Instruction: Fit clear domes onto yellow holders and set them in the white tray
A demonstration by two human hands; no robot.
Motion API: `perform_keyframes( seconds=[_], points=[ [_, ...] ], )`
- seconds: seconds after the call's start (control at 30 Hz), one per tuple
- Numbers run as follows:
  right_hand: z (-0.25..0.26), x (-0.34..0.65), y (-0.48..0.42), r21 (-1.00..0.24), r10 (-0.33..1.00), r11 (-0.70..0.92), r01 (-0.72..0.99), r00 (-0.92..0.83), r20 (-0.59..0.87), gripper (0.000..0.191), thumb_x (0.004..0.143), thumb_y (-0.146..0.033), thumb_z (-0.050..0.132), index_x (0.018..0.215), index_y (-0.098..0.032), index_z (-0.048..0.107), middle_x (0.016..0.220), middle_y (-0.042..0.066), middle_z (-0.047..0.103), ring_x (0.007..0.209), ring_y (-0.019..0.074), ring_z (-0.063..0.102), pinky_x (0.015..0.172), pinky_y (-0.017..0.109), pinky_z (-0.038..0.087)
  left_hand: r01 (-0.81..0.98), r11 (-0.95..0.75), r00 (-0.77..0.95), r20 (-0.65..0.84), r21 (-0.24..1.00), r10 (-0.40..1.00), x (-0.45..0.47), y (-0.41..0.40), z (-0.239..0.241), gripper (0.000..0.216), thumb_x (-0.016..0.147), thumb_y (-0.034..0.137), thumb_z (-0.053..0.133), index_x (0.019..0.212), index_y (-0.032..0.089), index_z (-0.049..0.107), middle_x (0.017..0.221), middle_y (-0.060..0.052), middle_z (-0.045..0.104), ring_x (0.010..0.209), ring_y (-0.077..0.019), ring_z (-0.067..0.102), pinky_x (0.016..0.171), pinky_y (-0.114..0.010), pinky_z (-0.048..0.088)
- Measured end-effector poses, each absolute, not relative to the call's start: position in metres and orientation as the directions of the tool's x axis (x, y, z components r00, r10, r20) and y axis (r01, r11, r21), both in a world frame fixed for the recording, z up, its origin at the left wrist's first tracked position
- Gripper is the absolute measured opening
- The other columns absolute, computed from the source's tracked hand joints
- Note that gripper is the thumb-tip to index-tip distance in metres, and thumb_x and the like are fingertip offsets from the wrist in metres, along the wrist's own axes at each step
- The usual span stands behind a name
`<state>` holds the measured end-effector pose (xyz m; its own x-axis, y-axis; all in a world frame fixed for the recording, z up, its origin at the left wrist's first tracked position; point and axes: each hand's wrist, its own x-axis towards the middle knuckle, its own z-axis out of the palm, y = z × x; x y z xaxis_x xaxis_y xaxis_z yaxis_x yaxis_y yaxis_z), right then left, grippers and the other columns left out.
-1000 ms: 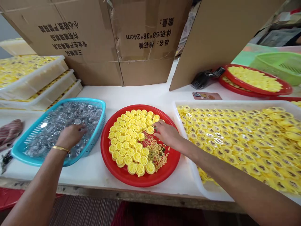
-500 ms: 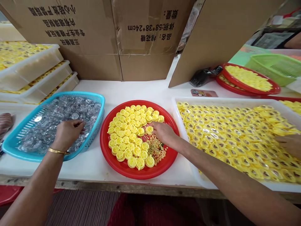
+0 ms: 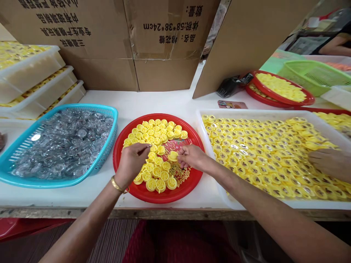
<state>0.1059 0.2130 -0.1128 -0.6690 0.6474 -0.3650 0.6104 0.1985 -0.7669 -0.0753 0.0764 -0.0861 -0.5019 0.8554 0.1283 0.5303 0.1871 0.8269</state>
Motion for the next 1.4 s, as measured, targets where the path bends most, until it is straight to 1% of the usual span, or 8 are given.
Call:
perform_keyframes(
  seconds=[0.1,0.23,0.37,0.5,0.7,0.93,1.17,1.4],
  points=[
    [-0.102,0.111,0.198,-0.768,0.713,0.342,0.542,-0.682,-0.163,0.010,0.077,-0.018,0.056,0.069,-0.021,0.050,0.057,-0.002,0.061,0.052,0.0144,0.061,0.049,0.025,0.047,0.747,0.006,-0.319,0.351,0.665,0.880,-0.057,0.090,-0.098,0.022,0.088,0.022,0.051,0.091,0.017,0.072,0.082,-0.008,0.070,0.074,-0.0166,0.065,0.067,-0.028,0.051],
    [-0.094,0.116,0.183,-0.777,0.750,0.401,0.486,-0.661,-0.026,0.010,0.076,-0.018,0.056,0.068,-0.021,0.050,0.058,-0.003,0.058,0.054,0.0133,0.057,0.055,0.028,0.047,0.816,-0.132,-0.155,0.432,0.564,0.888,-0.037,0.096,-0.109,0.026,0.092,0.018,0.046,0.108,0.015,0.065,0.093,-0.010,0.069,0.083,-0.0174,0.065,0.075,-0.030,0.052],
    [-0.097,0.120,0.178,-0.956,0.780,0.101,0.277,-0.618,-0.096,0.010,0.077,-0.026,0.060,0.074,-0.021,0.052,0.069,-0.002,0.061,0.065,0.0143,0.063,0.064,0.031,0.055,0.770,-0.132,-0.170,0.400,0.625,0.901,-0.023,0.090,-0.108,0.029,0.091,0.015,0.046,0.115,0.015,0.061,0.098,-0.011,0.068,0.086,-0.0181,0.065,0.077,-0.032,0.053],
    [-0.099,0.120,0.175,-0.985,0.787,-0.134,0.106,-0.593,-0.171,0.017,0.074,-0.029,0.065,0.072,-0.021,0.051,0.072,-0.003,0.060,0.068,0.0136,0.065,0.069,0.033,0.060,0.717,-0.115,-0.125,0.290,0.688,0.949,-0.019,0.084,-0.095,0.034,0.089,0.017,0.047,0.122,0.016,0.057,0.104,-0.012,0.063,0.091,-0.0193,0.062,0.082,-0.035,0.053],
    [-0.099,0.121,0.174,-0.985,0.791,-0.138,0.100,-0.587,-0.171,0.016,0.072,-0.023,0.066,0.074,-0.020,0.051,0.069,-0.004,0.058,0.065,0.0123,0.064,0.067,0.033,0.060,0.680,-0.084,-0.140,0.241,0.729,0.960,-0.027,0.086,-0.081,0.027,0.091,0.024,0.049,0.112,0.020,0.065,0.103,-0.010,0.060,0.095,-0.0192,0.060,0.084,-0.036,0.051],
    [-0.098,0.125,0.178,-0.988,0.718,-0.140,0.071,-0.680,-0.151,0.014,0.076,-0.023,0.063,0.075,-0.021,0.049,0.072,-0.004,0.058,0.071,0.0118,0.065,0.073,0.034,0.060,0.353,0.018,-0.090,0.015,0.935,0.996,-0.050,0.100,-0.075,0.020,0.079,0.031,0.067,0.092,0.017,0.069,0.088,-0.005,0.064,0.070,-0.0126,0.059,0.061,-0.026,0.051],
    [-0.095,0.131,0.185,-0.983,0.679,-0.036,0.182,-0.718,-0.157,0.010,0.079,-0.023,0.060,0.078,-0.021,0.050,0.078,-0.001,0.063,0.074,0.0146,0.067,0.072,0.034,0.058,0.542,-0.103,0.063,0.081,0.834,0.995,-0.057,0.112,-0.059,0.015,0.084,0.030,0.059,0.080,0.018,0.068,0.087,-0.006,0.067,0.078,-0.0144,0.060,0.070,-0.029,0.050],
    [-0.095,0.129,0.185,-0.981,0.627,-0.136,0.135,-0.755,-0.191,0.011,0.076,-0.016,0.057,0.076,-0.021,0.047,0.071,-0.004,0.059,0.070,0.0126,0.065,0.069,0.033,0.059,0.301,0.024,0.097,-0.055,0.953,0.994,-0.053,0.120,-0.067,0.017,0.079,0.030,0.065,0.090,0.018,0.069,0.080,-0.004,0.066,0.062,-0.0106,0.056,0.055,-0.024,0.047]
  ],
)
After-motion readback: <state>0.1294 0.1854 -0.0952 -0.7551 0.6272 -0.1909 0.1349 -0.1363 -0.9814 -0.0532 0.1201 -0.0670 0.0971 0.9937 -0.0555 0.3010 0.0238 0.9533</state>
